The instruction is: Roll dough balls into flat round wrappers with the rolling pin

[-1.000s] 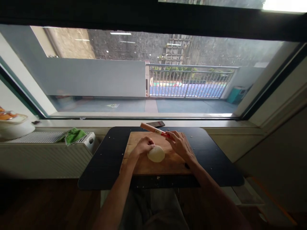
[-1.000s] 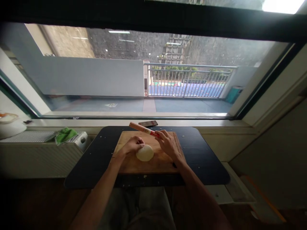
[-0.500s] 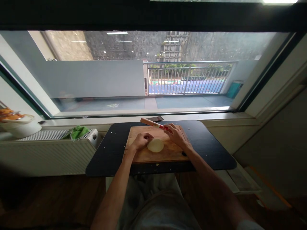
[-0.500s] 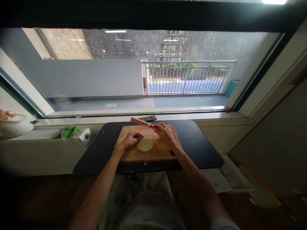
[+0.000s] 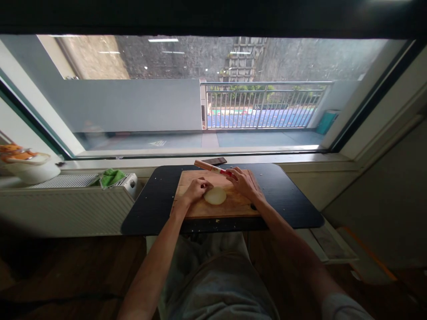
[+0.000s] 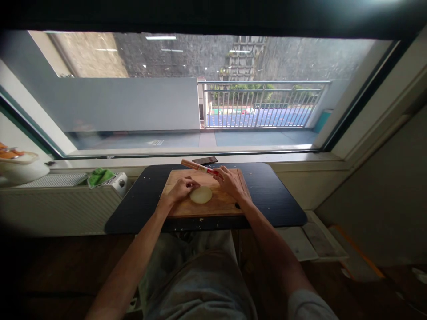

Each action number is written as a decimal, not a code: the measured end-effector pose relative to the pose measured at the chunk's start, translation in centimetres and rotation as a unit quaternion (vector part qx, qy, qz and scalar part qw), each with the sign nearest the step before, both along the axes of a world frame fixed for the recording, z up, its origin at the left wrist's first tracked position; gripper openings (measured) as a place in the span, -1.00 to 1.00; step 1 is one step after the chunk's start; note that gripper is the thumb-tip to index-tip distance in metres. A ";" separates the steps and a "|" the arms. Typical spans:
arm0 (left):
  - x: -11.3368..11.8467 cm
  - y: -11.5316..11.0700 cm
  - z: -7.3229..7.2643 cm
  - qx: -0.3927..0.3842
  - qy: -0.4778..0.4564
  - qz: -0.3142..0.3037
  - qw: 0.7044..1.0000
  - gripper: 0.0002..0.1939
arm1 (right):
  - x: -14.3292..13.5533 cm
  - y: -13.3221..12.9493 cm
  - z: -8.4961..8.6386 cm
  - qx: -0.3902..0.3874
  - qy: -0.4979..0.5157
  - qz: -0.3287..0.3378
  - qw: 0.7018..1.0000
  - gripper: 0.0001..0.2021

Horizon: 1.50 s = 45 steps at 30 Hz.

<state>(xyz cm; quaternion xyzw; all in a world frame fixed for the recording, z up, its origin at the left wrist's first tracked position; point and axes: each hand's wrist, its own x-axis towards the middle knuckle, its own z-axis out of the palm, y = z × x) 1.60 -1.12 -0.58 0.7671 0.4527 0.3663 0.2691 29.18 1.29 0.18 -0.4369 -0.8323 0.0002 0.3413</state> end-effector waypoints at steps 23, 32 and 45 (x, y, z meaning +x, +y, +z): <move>-0.1 -1.6 -0.5 0.024 -0.023 0.100 0.994 -0.82 | -0.3 -0.9 1.4 -0.005 -0.031 0.003 0.999 -0.68; 0.3 -1.3 -0.8 0.013 -0.023 0.113 0.993 -0.85 | 0.0 0.2 0.3 0.015 -0.023 -0.010 1.000 -0.74; -0.6 -1.4 0.1 0.042 0.091 0.070 0.992 -0.82 | 0.1 1.0 -0.4 0.005 -0.008 0.035 0.999 -0.69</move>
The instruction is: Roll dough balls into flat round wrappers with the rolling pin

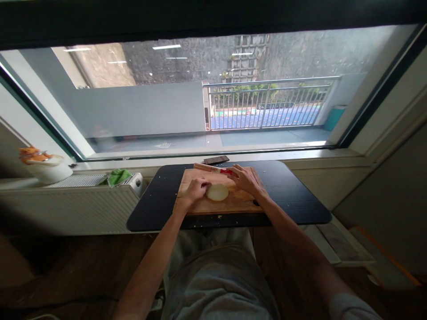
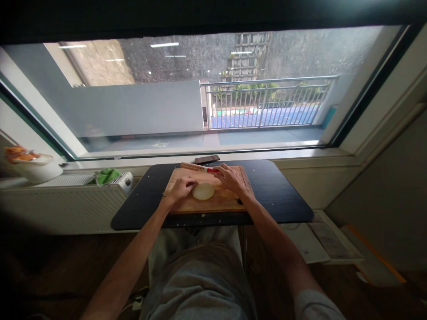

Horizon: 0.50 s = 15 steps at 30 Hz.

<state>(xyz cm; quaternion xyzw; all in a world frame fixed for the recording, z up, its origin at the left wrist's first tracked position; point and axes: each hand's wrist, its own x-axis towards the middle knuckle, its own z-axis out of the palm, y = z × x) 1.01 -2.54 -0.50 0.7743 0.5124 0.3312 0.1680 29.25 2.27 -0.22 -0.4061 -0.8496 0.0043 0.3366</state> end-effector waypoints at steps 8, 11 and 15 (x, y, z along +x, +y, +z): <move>-1.8 -1.7 -1.4 -0.021 -0.110 -0.009 0.994 -0.72 | -0.1 -1.0 1.3 0.011 -0.014 -0.006 1.000 -0.71; -1.5 -1.8 -1.4 -0.017 -0.102 -0.017 0.994 -0.72 | 0.1 -0.3 0.6 0.006 -0.006 0.004 1.000 -0.71; -1.6 -1.8 -1.4 -0.021 -0.105 -0.026 0.994 -0.72 | 0.3 0.1 0.1 0.002 -0.003 0.001 1.000 -0.68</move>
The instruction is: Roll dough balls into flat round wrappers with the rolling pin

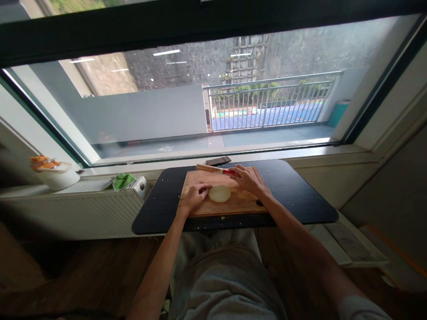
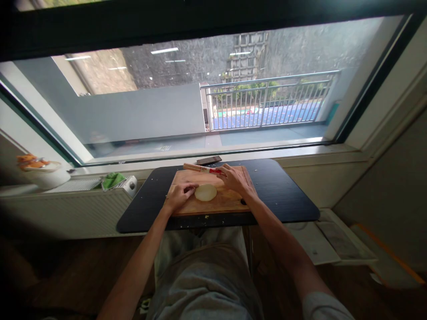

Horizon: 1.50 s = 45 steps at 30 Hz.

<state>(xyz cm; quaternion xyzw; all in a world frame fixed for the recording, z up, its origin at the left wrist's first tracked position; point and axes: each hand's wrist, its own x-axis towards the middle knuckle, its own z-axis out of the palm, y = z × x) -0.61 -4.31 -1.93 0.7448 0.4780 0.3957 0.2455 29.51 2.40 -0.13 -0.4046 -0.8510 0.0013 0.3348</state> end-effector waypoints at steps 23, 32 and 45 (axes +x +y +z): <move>0.0 -0.3 0.0 -0.013 -0.018 -0.006 1.000 -0.78 | -0.2 -0.6 0.7 0.026 -0.014 -0.016 0.999 -0.72; 0.3 -0.4 0.3 0.005 -0.007 0.007 1.000 -0.80 | -0.3 -1.3 1.3 0.034 -0.029 -0.034 0.998 -0.70; 0.4 -0.4 0.3 -0.014 -0.017 0.011 1.000 -0.76 | -0.4 -1.2 1.5 0.011 -0.032 -0.027 0.999 -0.68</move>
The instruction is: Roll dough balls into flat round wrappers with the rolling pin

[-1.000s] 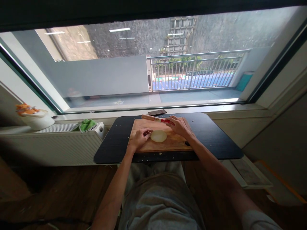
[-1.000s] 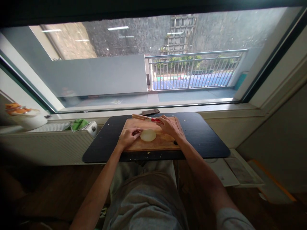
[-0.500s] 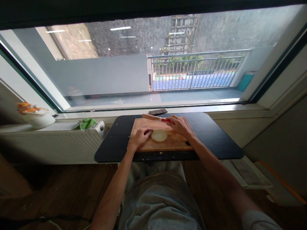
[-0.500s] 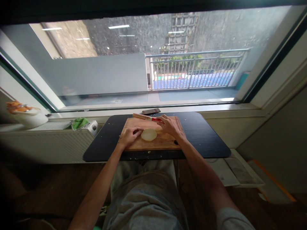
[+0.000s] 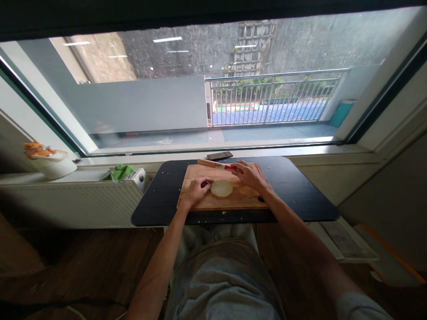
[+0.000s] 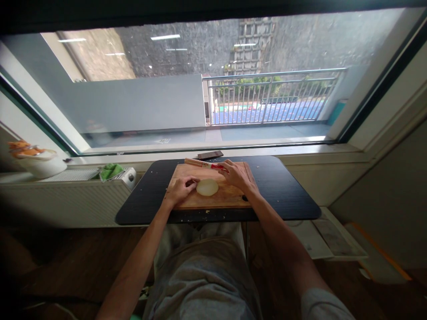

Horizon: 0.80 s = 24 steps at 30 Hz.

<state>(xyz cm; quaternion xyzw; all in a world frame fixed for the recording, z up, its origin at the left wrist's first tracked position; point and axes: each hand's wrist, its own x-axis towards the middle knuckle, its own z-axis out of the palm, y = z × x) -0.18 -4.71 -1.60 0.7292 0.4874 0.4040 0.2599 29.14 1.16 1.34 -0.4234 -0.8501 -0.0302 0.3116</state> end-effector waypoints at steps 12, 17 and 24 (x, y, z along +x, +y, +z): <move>-0.1 -0.2 0.0 0.006 0.011 0.011 1.000 -0.66 | 0.0 0.0 -0.1 0.001 0.008 0.006 1.000 -0.70; -0.2 -0.3 0.1 -0.001 0.002 0.004 1.000 -0.69 | 0.0 -0.2 0.0 0.000 0.006 0.003 1.000 -0.70; -0.1 -0.3 0.3 -0.009 -0.006 -0.003 1.000 -0.77 | 0.0 -0.5 0.4 -0.002 0.008 0.007 1.000 -0.71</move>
